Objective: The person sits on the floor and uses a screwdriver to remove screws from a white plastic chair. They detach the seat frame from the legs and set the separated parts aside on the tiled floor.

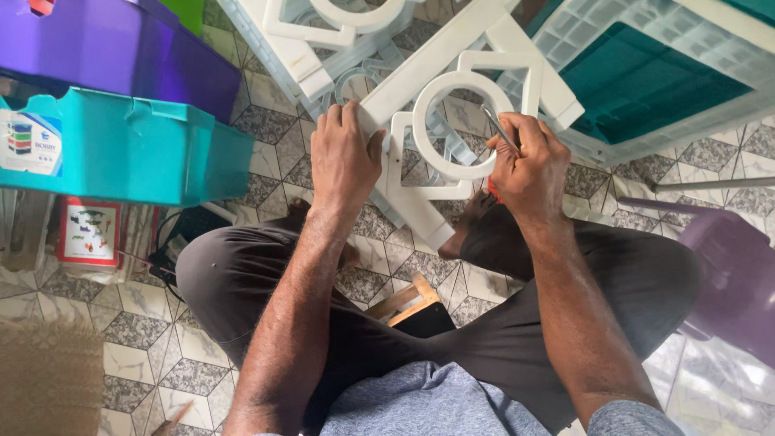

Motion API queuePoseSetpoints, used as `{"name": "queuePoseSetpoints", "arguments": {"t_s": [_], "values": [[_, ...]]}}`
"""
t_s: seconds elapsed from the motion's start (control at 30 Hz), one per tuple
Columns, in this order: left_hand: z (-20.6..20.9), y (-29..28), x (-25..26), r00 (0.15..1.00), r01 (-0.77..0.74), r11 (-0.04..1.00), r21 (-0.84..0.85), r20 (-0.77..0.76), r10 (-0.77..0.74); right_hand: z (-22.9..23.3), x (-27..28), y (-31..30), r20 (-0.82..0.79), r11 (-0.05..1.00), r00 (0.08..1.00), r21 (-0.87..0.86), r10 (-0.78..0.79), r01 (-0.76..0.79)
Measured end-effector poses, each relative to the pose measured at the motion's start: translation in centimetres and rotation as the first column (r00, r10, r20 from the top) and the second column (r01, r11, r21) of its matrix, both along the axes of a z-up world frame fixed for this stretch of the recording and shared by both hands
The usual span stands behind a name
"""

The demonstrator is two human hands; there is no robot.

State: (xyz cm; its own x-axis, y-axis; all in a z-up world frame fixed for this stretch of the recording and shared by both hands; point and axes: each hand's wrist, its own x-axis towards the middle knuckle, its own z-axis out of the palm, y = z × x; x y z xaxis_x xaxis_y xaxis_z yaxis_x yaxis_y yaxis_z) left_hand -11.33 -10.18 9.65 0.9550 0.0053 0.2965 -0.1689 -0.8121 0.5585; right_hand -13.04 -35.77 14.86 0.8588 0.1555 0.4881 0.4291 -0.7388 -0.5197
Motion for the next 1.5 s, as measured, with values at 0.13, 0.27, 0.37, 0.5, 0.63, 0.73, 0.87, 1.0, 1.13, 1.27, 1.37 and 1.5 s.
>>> {"name": "queuePoseSetpoints", "arguments": {"t_s": [0.13, 0.27, 0.37, 0.5, 0.63, 0.73, 0.87, 1.0, 1.13, 1.27, 1.37, 1.5], "values": [[0.2, -0.7, -1.0, 0.999, -0.006, 1.000, -0.018, -0.054, 0.005, -0.5, -2.3, -0.6, -0.016, 1.000, 1.000, -0.014, -0.021, 0.020], [0.5, -1.3, -2.7, 0.998, 0.002, 0.996, -0.094, -0.067, -0.008, -1.2, -4.4, -0.8, 0.010, 0.995, 0.999, -0.091, -0.040, 0.041], [1.1, -1.5, -3.9, 0.988, 0.006, 0.995, -0.102, -0.155, -0.021, -1.6, -5.4, -0.8, -0.020, 0.999, 0.999, -0.028, -0.035, 0.035], [1.8, -1.2, -5.0, 0.959, 0.088, 0.992, -0.095, -0.263, -0.110, -1.8, -6.1, -1.1, -0.049, 0.998, 0.997, -0.008, -0.064, 0.064], [2.4, -1.0, -5.1, 0.922, 0.210, 0.968, -0.136, -0.300, -0.243, -1.7, -6.0, -1.3, -0.129, 0.997, 0.989, 0.003, -0.076, 0.077], [2.5, -1.3, -5.4, 0.880, 0.267, 0.952, -0.152, -0.365, -0.305, -1.5, -5.8, -1.4, -0.107, 0.996, 0.991, -0.038, -0.081, 0.078], [2.2, -1.9, -6.5, 0.856, 0.255, 0.933, -0.255, -0.388, -0.340, -1.4, -6.0, -1.2, -0.175, 0.995, 0.981, -0.067, -0.080, 0.070], [2.4, -2.9, -7.6, 0.830, 0.221, 0.924, -0.312, -0.438, -0.347, -0.7, -6.4, -0.8, -0.217, 0.993, 0.971, -0.094, -0.097, 0.078], [2.7, -4.1, -9.3, 0.813, 0.232, 0.882, -0.411, -0.416, -0.408, 0.0, -6.9, -0.5, -0.251, 0.987, 0.957, -0.104, -0.147, 0.124], [3.1, -5.5, -11.3, 0.753, 0.210, 0.889, -0.406, -0.513, -0.412, 0.5, -7.0, 0.1, -0.359, 0.975, 0.908, -0.127, -0.216, 0.181], [3.3, -6.0, -12.4, 0.694, 0.157, 0.853, -0.498, -0.559, -0.454, 0.6, -7.0, 1.0, -0.348, 0.970, 0.911, -0.177, -0.220, 0.167], [3.2, -5.9, -12.9, 0.644, 0.114, 0.829, -0.547, -0.595, -0.481, 0.9, -6.9, 2.0, -0.345, 0.959, 0.912, -0.246, -0.223, 0.142]]}}
